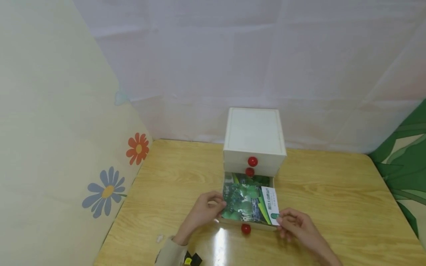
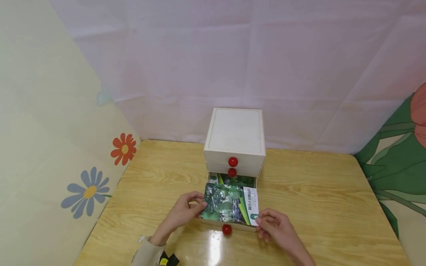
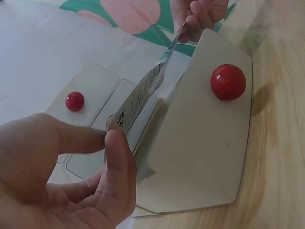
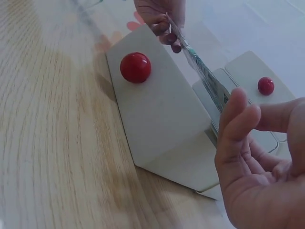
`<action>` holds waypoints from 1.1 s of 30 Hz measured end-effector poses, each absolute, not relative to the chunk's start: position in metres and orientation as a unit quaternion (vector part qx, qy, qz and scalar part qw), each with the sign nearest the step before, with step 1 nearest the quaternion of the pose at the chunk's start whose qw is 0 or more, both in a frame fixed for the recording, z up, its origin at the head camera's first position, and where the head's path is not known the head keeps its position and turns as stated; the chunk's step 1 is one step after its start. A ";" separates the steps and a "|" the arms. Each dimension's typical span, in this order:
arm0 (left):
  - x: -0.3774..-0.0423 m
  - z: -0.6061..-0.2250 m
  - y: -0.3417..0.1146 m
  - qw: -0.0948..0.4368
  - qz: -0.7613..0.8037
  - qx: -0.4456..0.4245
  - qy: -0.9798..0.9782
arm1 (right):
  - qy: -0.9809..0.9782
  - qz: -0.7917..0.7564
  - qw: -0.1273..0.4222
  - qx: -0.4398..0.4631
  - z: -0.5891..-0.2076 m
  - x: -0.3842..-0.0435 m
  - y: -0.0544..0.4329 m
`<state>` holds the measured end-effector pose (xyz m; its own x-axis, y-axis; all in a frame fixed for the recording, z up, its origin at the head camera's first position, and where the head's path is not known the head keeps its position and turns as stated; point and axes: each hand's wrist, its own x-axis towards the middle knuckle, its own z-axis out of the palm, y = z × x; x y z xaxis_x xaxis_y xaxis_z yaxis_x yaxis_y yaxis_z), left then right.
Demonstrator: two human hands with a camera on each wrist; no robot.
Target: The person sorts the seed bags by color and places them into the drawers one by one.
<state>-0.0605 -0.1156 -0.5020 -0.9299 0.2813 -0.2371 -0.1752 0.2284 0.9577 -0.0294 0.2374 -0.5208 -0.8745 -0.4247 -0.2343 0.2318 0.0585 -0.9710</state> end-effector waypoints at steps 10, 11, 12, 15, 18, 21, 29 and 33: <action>-0.060 -0.506 -0.123 0.211 0.646 0.053 0.732 | 0.700 -0.678 0.221 -0.027 -0.521 -0.032 0.228; -0.059 -0.506 -0.124 0.213 0.645 0.053 0.732 | 0.700 -0.678 0.224 -0.019 -0.521 -0.033 0.228; -0.059 -0.506 -0.125 0.215 0.645 0.054 0.731 | 0.700 -0.677 0.227 -0.013 -0.520 -0.034 0.227; -0.057 -0.507 -0.127 0.222 0.648 0.055 0.726 | 0.700 -0.676 0.233 -0.001 -0.520 -0.035 0.225; -0.057 -0.507 -0.128 0.229 0.653 0.055 0.720 | 0.699 -0.675 0.234 0.004 -0.520 -0.037 0.224; -0.057 -0.505 -0.128 0.234 0.655 0.053 0.717 | 0.698 -0.675 0.238 0.006 -0.519 -0.038 0.225; -0.060 -0.510 -0.130 0.219 0.646 0.053 0.730 | 0.697 -0.671 0.251 0.020 -0.519 -0.040 0.225; -0.059 -0.511 -0.129 0.208 0.636 0.051 0.742 | 0.702 -0.668 0.245 0.026 -0.518 -0.041 0.223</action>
